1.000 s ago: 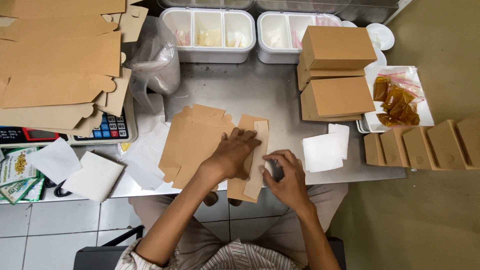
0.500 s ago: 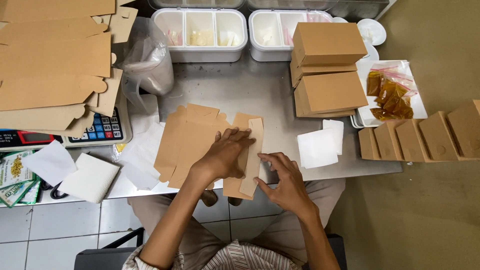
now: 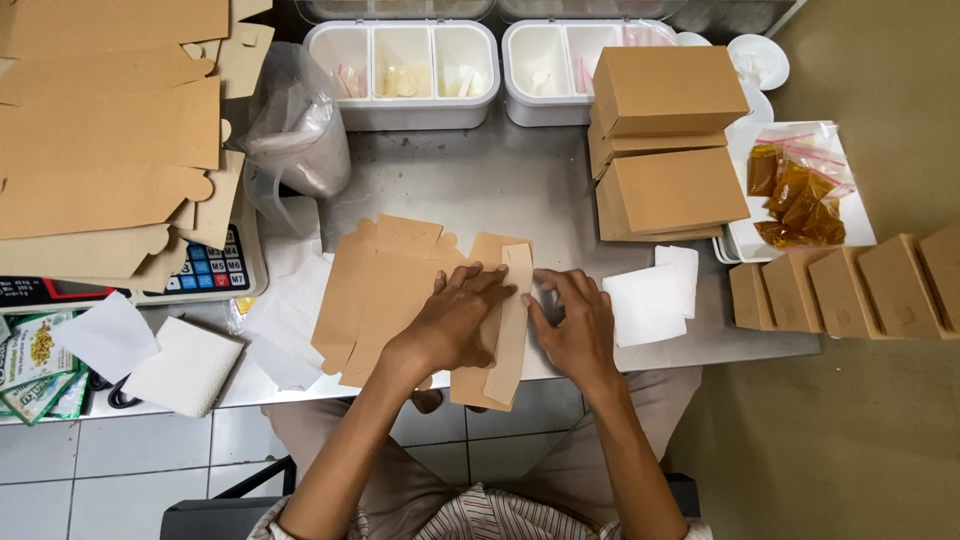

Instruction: The person assembles flat cardboard boxes by folding along pre-scored lines and applying adhesive strips to secure the flaps. The person handles multiple box blanks, folds them into shape, and stacks the finished boxes on the right side of the table.

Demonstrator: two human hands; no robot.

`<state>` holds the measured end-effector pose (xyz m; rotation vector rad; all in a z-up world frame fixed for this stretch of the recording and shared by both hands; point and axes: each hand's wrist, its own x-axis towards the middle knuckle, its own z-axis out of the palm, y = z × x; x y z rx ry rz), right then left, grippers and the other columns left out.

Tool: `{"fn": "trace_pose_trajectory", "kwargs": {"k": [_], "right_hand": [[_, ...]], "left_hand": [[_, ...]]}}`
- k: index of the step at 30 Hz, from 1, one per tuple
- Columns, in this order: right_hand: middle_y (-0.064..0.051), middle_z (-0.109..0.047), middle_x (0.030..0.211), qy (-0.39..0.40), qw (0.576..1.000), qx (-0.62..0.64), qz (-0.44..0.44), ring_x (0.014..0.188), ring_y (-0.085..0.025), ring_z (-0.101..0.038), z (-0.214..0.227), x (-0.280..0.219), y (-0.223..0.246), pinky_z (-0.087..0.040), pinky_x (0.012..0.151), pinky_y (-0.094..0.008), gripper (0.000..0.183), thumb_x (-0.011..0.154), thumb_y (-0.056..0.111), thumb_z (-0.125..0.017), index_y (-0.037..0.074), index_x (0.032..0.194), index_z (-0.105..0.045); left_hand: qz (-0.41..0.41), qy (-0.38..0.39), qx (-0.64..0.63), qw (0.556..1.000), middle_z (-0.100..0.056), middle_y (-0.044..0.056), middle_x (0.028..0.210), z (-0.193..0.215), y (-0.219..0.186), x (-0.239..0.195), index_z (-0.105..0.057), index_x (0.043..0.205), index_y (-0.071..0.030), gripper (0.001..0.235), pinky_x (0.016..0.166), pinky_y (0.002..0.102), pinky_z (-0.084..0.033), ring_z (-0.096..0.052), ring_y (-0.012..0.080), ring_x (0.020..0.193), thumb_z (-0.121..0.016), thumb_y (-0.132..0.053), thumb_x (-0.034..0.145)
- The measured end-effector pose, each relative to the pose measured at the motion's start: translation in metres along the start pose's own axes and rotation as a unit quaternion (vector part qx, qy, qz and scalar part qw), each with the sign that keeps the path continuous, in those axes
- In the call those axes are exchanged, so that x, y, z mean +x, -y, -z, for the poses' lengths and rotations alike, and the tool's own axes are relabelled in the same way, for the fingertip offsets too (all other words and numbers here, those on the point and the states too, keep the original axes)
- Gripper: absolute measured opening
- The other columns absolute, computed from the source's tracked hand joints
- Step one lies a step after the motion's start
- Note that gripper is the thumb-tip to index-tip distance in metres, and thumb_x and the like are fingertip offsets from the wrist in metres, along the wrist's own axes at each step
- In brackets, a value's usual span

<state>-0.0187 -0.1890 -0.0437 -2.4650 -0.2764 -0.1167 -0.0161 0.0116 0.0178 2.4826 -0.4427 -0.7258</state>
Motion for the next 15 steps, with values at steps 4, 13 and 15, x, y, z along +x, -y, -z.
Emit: {"fn": "trace_pose_trajectory", "kwargs": {"k": [4,13,15], "right_hand": [[-0.006,-0.065,0.097,-0.013,1.000,-0.018,-0.017,0.090,-0.029,-0.066,0.003,0.014,0.017,-0.045,0.083,-0.044,0.032,0.098,0.019,-0.072,0.009,0.129,-0.067],[-0.022,-0.066,0.111,0.134,0.984,-0.032,-0.116,0.107,-0.044,-0.068,0.030,0.007,0.069,-0.056,0.083,-0.057,0.067,0.089,0.025,-0.071,-0.007,0.144,-0.051],[-0.027,-0.071,0.109,0.099,0.987,0.010,-0.124,0.098,-0.050,-0.072,0.036,0.001,0.068,-0.058,0.076,-0.059,0.050,0.090,0.008,-0.059,-0.005,0.139,-0.057]], "left_hand": [[-0.003,-0.013,-0.039,0.999,-0.044,0.016,0.162,0.005,-0.001,-0.014,-0.053,0.150,-0.006,0.095,0.123,0.071,-0.008,-0.026,0.0430,0.155,-0.093,-0.010,0.064],[-0.095,-0.199,-0.153,0.963,-0.034,0.022,0.167,-0.032,0.032,-0.048,-0.049,0.152,-0.005,0.094,0.129,0.054,-0.011,-0.025,0.0435,0.155,-0.093,-0.021,0.070],[-0.112,-0.227,-0.152,0.955,-0.035,0.021,0.167,-0.036,0.030,-0.057,-0.052,0.150,-0.005,0.090,0.128,0.056,-0.009,-0.023,0.0425,0.156,-0.093,-0.031,0.075]]}}
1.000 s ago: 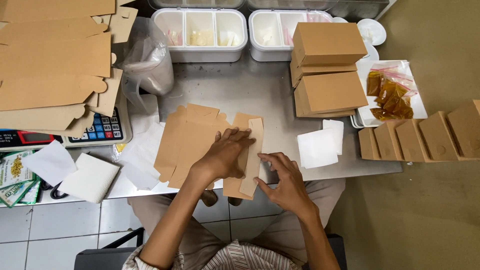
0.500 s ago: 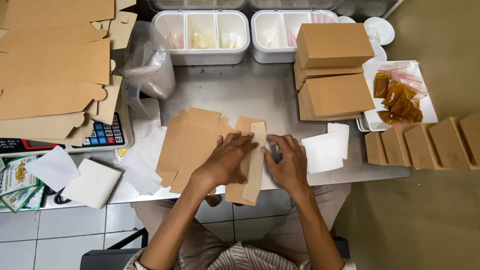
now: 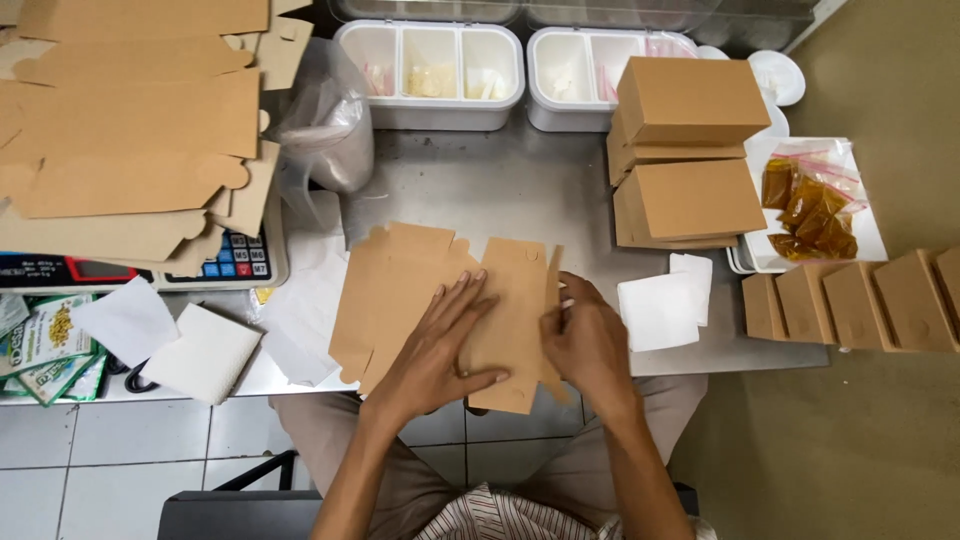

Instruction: The person assembles flat cardboard boxes by folding along pre-scored lines and applying adhesive strips to secure the flaps. The person handles multiple box blanks, folds them into shape, and stacks the finished boxes on the right side of the table.

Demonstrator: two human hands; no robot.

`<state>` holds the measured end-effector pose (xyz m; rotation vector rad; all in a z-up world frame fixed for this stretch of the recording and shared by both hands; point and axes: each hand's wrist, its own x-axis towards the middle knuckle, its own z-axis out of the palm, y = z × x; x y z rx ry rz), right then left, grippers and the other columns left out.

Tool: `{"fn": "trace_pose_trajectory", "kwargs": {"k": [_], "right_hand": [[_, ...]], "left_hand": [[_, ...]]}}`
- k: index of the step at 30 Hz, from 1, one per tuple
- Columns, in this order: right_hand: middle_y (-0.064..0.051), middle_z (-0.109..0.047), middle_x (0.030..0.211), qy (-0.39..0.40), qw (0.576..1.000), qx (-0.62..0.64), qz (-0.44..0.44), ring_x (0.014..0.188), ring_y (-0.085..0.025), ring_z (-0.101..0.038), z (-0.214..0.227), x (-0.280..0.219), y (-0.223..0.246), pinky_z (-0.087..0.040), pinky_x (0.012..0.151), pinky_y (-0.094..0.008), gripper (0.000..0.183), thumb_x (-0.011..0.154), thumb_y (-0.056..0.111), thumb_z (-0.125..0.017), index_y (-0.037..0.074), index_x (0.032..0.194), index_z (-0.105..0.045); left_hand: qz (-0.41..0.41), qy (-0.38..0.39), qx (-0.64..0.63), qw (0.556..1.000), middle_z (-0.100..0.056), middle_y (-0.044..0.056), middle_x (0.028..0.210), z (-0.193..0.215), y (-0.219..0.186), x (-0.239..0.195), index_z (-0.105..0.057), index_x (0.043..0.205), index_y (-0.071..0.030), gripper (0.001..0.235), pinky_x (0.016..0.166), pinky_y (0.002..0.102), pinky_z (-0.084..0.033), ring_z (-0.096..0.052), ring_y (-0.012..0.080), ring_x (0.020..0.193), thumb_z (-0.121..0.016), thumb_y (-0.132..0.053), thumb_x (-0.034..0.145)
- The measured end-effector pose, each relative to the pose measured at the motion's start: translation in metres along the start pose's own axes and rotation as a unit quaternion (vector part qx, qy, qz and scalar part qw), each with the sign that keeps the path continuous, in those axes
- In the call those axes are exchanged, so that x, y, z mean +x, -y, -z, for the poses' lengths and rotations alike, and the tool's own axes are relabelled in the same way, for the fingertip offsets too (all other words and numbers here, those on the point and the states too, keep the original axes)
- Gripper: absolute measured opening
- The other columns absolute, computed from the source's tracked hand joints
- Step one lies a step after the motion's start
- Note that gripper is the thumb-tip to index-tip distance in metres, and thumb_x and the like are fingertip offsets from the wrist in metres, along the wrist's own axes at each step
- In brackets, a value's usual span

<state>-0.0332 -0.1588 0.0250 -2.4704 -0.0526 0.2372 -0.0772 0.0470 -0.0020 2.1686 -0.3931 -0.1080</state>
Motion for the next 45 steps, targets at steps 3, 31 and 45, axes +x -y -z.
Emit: {"fn": "trace_pose_trajectory", "kwargs": {"k": [3,31,45], "right_hand": [[-0.027,-0.069,0.108,-0.016,0.982,0.189,0.015,0.083,-0.031,-0.073,0.015,-0.008,-0.010,-0.063,0.067,-0.043,0.050,0.088,-0.009,-0.055,-0.005,0.138,-0.059],[-0.016,-0.062,0.136,-0.215,0.898,-0.015,0.383,0.138,-0.041,-0.053,0.091,-0.070,0.001,-0.040,0.125,-0.064,0.018,0.083,0.000,-0.071,0.018,0.084,-0.073],[-0.021,-0.061,0.137,-0.149,0.941,0.122,0.278,0.137,-0.042,-0.057,-0.037,-0.028,-0.057,-0.046,0.113,-0.056,0.025,0.088,-0.014,-0.062,0.008,0.082,-0.073]], "left_hand": [[-0.024,-0.033,0.009,0.999,-0.032,0.021,0.168,0.008,-0.016,-0.014,-0.053,0.149,-0.004,0.089,0.127,0.061,-0.007,-0.021,0.0434,0.156,-0.093,-0.034,0.075],[-0.374,-0.231,0.340,0.831,-0.073,0.008,0.112,0.094,-0.114,-0.004,-0.077,0.108,-0.009,0.017,0.081,0.039,-0.050,-0.071,0.0238,0.096,-0.061,-0.006,0.105],[-0.159,0.084,0.408,0.895,-0.074,0.012,0.125,0.019,0.018,0.005,-0.077,0.120,-0.009,0.041,0.116,0.056,-0.037,-0.062,0.0326,0.127,-0.079,-0.003,0.080]]}}
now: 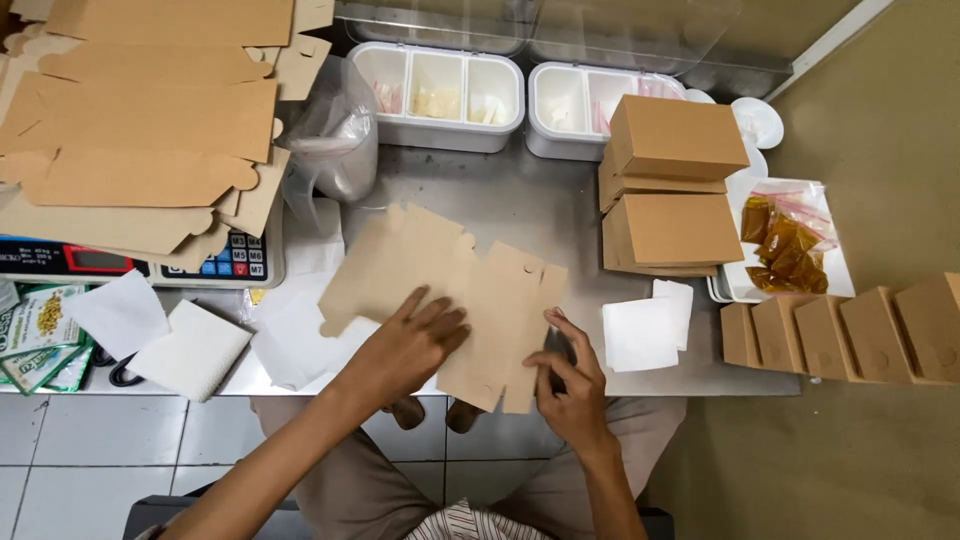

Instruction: The person assembles flat cardboard boxes by folding along pre-scored lines and applying adhesive strips to secure the flaps. The person handles multiple box blanks, folds them into shape, and stacks the finished boxes on the right side of the table.

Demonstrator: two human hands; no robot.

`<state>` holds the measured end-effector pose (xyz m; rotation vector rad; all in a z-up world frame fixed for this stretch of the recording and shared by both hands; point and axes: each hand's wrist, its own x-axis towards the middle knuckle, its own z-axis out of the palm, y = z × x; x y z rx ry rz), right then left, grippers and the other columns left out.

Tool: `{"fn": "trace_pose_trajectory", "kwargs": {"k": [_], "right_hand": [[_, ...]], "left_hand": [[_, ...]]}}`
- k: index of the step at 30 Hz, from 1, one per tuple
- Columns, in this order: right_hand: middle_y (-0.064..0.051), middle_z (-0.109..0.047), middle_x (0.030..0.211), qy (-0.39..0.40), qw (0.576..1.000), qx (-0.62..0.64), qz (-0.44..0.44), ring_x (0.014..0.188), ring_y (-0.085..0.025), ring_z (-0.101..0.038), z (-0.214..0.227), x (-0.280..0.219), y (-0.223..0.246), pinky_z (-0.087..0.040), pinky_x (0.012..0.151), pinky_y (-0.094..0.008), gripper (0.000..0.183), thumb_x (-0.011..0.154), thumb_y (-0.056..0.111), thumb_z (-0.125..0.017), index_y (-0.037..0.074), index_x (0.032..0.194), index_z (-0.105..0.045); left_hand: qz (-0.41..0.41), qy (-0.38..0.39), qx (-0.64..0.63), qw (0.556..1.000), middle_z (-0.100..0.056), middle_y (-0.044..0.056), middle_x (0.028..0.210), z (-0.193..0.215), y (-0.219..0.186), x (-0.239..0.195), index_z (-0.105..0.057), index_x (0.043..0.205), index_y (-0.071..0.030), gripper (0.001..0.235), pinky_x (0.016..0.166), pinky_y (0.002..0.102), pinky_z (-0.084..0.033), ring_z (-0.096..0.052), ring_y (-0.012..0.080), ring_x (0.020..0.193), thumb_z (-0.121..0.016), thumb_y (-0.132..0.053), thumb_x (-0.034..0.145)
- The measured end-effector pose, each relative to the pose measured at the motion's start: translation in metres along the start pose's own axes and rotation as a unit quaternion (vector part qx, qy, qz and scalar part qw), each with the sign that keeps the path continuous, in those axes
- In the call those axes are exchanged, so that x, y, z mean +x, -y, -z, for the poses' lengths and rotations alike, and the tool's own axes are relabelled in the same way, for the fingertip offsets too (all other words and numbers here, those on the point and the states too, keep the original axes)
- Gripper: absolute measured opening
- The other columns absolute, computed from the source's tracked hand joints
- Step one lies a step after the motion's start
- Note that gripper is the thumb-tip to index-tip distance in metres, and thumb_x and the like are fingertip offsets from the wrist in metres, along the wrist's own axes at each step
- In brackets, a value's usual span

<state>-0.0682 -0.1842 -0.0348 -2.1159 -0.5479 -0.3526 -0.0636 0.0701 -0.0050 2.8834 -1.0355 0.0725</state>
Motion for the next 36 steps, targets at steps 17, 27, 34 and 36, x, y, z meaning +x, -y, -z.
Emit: {"fn": "trace_pose_trajectory", "kwargs": {"k": [17,27,34,36], "right_hand": [[-0.030,-0.029,0.160,0.137,0.982,0.046,-0.125,0.147,-0.053,-0.033,-0.007,0.030,0.026,-0.046,0.112,-0.063,0.083,0.085,-0.003,-0.075,-0.002,0.155,-0.031],[-0.025,-0.046,0.153,0.127,0.979,-0.035,-0.159,0.148,-0.048,-0.038,-0.006,0.036,0.019,-0.035,0.118,-0.063,0.071,0.084,0.012,-0.085,0.002,0.146,-0.053],[-0.023,-0.053,0.147,0.093,0.981,-0.073,-0.154,0.143,-0.047,-0.046,-0.008,0.054,0.007,-0.040,0.114,-0.063,0.061,0.088,0.015,-0.082,0.004,0.143,-0.057],[-0.021,-0.055,0.145,0.077,0.980,-0.093,-0.159,0.141,-0.046,-0.050,-0.009,0.056,0.005,-0.043,0.111,-0.063,0.058,0.088,0.017,-0.082,0.005,0.140,-0.060]], "left_hand": [[0.110,0.056,0.028,0.992,-0.062,0.020,0.117,-0.014,-0.039,0.021,-0.057,0.149,-0.022,0.062,0.110,0.069,-0.036,-0.061,0.0462,0.115,-0.068,-0.045,0.093],[0.188,0.133,-0.048,0.972,-0.054,0.026,0.135,-0.003,-0.052,0.030,-0.054,0.154,-0.019,0.062,0.105,0.071,-0.042,-0.048,0.0536,0.135,-0.065,-0.036,0.095],[0.202,0.131,-0.072,0.968,-0.054,0.029,0.138,0.008,-0.054,0.031,-0.055,0.153,-0.017,0.060,0.103,0.071,-0.044,-0.048,0.0543,0.137,-0.066,-0.031,0.095],[0.206,0.128,-0.085,0.966,-0.054,0.030,0.138,0.009,-0.054,0.031,-0.055,0.152,-0.016,0.060,0.102,0.072,-0.045,-0.048,0.0554,0.136,-0.067,-0.029,0.095]]}}
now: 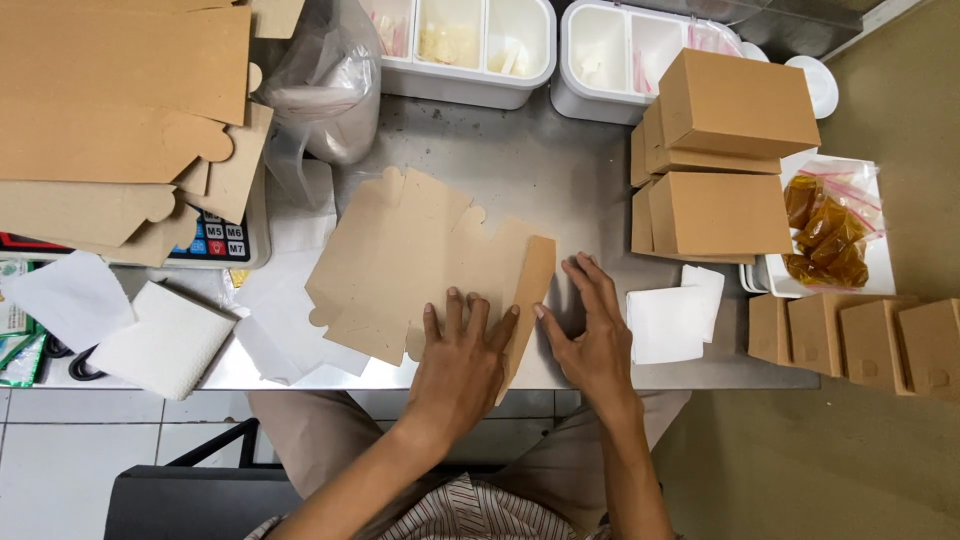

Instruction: The person assembles flat cardboard boxes by folding along pre-scored lines and applying adhesive strips to secure the flaps. The person handles multiple box blanks, folds them into shape, and stacks the finished boxes on the right side of the table.

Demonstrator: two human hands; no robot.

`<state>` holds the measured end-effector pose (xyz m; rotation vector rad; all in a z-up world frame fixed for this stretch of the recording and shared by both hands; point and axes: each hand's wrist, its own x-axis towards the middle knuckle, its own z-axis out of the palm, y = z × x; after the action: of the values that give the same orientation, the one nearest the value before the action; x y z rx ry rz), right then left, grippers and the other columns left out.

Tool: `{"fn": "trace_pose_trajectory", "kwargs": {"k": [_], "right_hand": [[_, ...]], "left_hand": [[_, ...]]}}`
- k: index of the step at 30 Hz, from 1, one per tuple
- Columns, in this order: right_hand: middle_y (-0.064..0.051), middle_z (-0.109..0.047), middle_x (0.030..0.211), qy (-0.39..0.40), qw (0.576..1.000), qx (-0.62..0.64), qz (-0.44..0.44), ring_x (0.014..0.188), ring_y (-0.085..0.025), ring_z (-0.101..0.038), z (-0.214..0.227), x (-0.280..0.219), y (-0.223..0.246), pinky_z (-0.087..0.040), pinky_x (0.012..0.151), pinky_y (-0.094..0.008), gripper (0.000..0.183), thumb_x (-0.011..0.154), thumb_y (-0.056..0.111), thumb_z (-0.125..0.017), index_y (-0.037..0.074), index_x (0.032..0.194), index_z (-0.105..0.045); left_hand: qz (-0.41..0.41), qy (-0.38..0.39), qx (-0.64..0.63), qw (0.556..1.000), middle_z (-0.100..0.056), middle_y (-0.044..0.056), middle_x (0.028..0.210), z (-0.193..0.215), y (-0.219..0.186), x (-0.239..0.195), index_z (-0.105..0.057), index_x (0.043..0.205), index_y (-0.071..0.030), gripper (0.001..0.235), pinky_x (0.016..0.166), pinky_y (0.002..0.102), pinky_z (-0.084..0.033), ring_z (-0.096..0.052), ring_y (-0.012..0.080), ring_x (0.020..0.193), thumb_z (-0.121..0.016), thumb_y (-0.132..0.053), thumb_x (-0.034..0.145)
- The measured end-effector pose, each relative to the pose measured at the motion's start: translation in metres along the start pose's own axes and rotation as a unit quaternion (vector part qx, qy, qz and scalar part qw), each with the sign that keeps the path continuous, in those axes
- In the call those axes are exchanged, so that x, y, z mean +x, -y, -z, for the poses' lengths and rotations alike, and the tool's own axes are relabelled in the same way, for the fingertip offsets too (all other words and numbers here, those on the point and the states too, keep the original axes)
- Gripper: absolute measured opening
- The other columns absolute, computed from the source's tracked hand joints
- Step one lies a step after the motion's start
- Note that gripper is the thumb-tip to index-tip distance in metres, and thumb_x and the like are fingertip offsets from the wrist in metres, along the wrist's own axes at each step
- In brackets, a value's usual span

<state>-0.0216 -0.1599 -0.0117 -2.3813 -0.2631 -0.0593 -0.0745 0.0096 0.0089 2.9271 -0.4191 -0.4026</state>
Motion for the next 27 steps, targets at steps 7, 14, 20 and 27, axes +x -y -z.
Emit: {"fn": "trace_pose_trajectory", "kwargs": {"k": [7,14,20,27], "right_hand": [[-0.019,-0.059,0.142,-0.019,0.999,-0.015,-0.027,0.135,-0.045,-0.056,-0.002,0.015,-0.002,-0.047,0.106,-0.063,0.051,0.092,0.020,-0.080,0.005,0.138,-0.063],[-0.008,-0.061,0.132,-0.061,0.994,-0.085,-0.018,0.124,-0.032,-0.062,-0.012,0.027,-0.012,-0.042,0.099,-0.047,0.036,0.096,0.028,-0.078,0.013,0.128,-0.071],[-0.008,-0.060,0.126,-0.102,0.989,-0.105,0.023,0.121,-0.031,-0.060,-0.021,0.025,-0.022,-0.044,0.092,-0.048,0.036,0.097,0.040,-0.073,0.013,0.120,-0.075],[-0.004,-0.068,0.105,-0.059,0.998,-0.004,0.032,0.091,-0.020,-0.070,0.005,0.000,-0.021,-0.055,0.075,-0.035,0.034,0.096,0.025,-0.068,0.006,0.125,-0.072]], "left_hand": [[0.005,-0.013,-0.003,1.000,-0.055,0.030,0.139,-0.004,-0.001,0.001,-0.056,0.152,-0.016,0.060,0.100,0.073,-0.045,-0.049,0.0559,0.136,-0.068,-0.029,0.094],[0.008,-0.013,-0.011,1.000,-0.052,0.029,0.141,-0.008,0.000,-0.002,-0.053,0.154,-0.015,0.061,0.104,0.074,-0.041,-0.045,0.0549,0.140,-0.062,-0.037,0.097],[0.056,-0.104,0.038,0.992,-0.045,0.027,0.150,-0.053,-0.016,-0.002,-0.041,0.156,-0.010,0.084,0.113,0.071,-0.031,-0.034,0.0524,0.147,-0.049,-0.068,0.096],[-0.008,-0.237,0.013,0.972,-0.029,0.026,0.164,-0.091,-0.032,-0.011,-0.034,0.161,-0.024,0.083,0.117,0.073,-0.019,-0.020,0.0557,0.151,-0.067,-0.030,0.085]]}}
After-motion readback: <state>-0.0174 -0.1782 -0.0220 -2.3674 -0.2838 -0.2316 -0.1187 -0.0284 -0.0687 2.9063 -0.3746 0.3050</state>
